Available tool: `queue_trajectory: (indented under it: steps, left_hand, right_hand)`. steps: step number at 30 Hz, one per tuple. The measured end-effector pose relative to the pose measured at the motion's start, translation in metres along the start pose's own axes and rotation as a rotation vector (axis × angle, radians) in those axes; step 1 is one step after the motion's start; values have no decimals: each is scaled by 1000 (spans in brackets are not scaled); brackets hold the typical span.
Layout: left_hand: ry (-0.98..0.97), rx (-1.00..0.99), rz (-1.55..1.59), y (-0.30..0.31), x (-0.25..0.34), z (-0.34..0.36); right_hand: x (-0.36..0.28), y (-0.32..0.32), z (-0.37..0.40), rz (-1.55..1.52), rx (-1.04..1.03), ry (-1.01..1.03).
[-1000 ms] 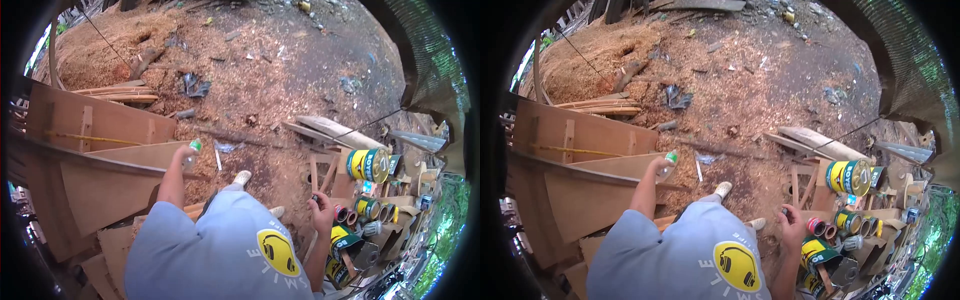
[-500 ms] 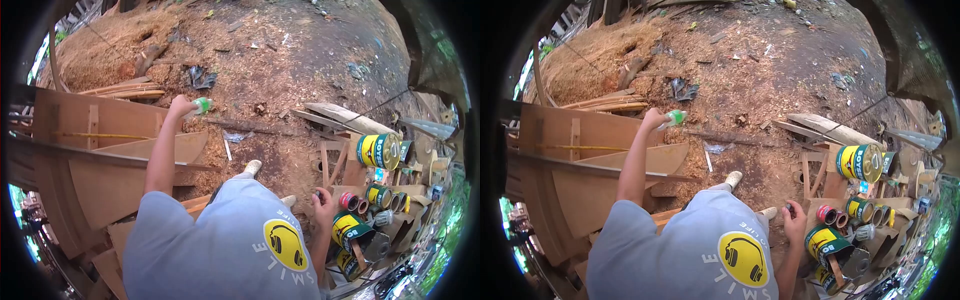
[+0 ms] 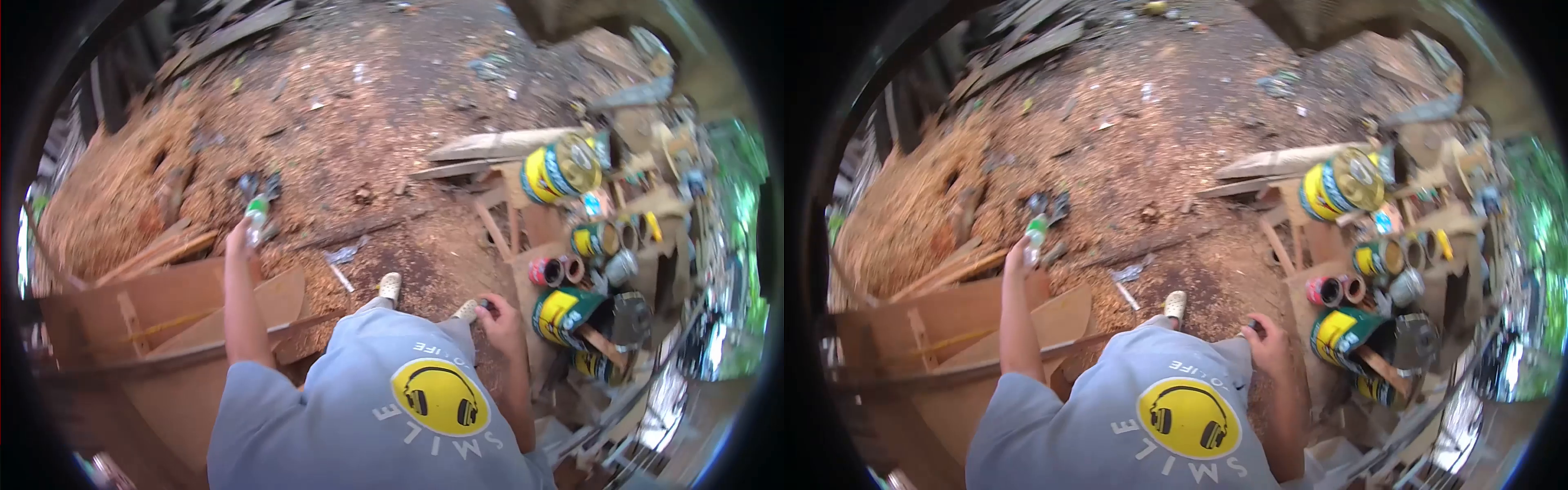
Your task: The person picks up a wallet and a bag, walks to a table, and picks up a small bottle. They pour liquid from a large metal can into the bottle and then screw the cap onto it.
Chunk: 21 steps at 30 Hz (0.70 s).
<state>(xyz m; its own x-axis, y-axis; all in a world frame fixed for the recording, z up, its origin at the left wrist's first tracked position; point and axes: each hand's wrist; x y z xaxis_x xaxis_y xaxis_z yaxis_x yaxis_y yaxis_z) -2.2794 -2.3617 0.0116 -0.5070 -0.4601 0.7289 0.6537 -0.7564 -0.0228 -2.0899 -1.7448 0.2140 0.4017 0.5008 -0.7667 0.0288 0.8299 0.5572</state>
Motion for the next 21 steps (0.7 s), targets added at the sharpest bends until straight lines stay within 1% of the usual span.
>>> queue_trajectory:
  steps: [2, 5, 6, 7, 8, 9, 10, 12, 15, 18, 19, 21]
  left_hand:
    - [78, -241, 84, -20, 1, 15]
    - [312, -378, 144, -73, -13, 50]
    - [247, -415, 81, -99, -21, 74]
    - [253, -384, 150, -125, -44, 78]
    - [284, -474, 120, -145, -62, 93]
    - [265, -521, 95, -173, -76, 124]
    - [295, -571, 70, -196, -94, 145]
    - [324, -613, -82, -236, -106, 210]
    - [375, -733, -64, -265, -123, 251]
    - [412, -774, -62, -275, -113, 281]
    - [430, -773, -60, -277, -106, 293]
    - [457, -779, -46, -280, -103, 312]
  right_hand:
    - [-3, 3, 7, 15, 49, 43]
    - [35, -12, 3, -458, 55, -93]
    - [48, -21, -2, -587, 57, -168]
    - [59, -30, -9, -716, 58, -240]
    - [62, -37, -16, -845, 57, -307]
    - [56, -44, -23, -887, 23, -328]
    - [48, -53, -32, -929, -13, -350]
    - [39, -65, -47, -1097, -189, -375]
    - [5, -71, -52, -1065, -118, -357]
    - [8, -65, -46, -1237, -198, -331]
    - [26, -69, -47, -1266, -258, -320]
    - [0, -63, -39, -871, -99, -253]
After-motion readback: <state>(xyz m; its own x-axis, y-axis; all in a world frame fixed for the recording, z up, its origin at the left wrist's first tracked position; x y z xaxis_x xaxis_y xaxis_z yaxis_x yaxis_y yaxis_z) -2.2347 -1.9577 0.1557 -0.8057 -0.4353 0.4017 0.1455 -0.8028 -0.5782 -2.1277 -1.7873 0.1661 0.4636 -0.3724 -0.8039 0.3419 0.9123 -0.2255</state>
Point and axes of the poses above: each hand's wrist, its own z-axis away from the middle knuckle, its own y-axis out of the back of the hand, x = y × z, and after that the axes turned 5 degrees about x, right-handed
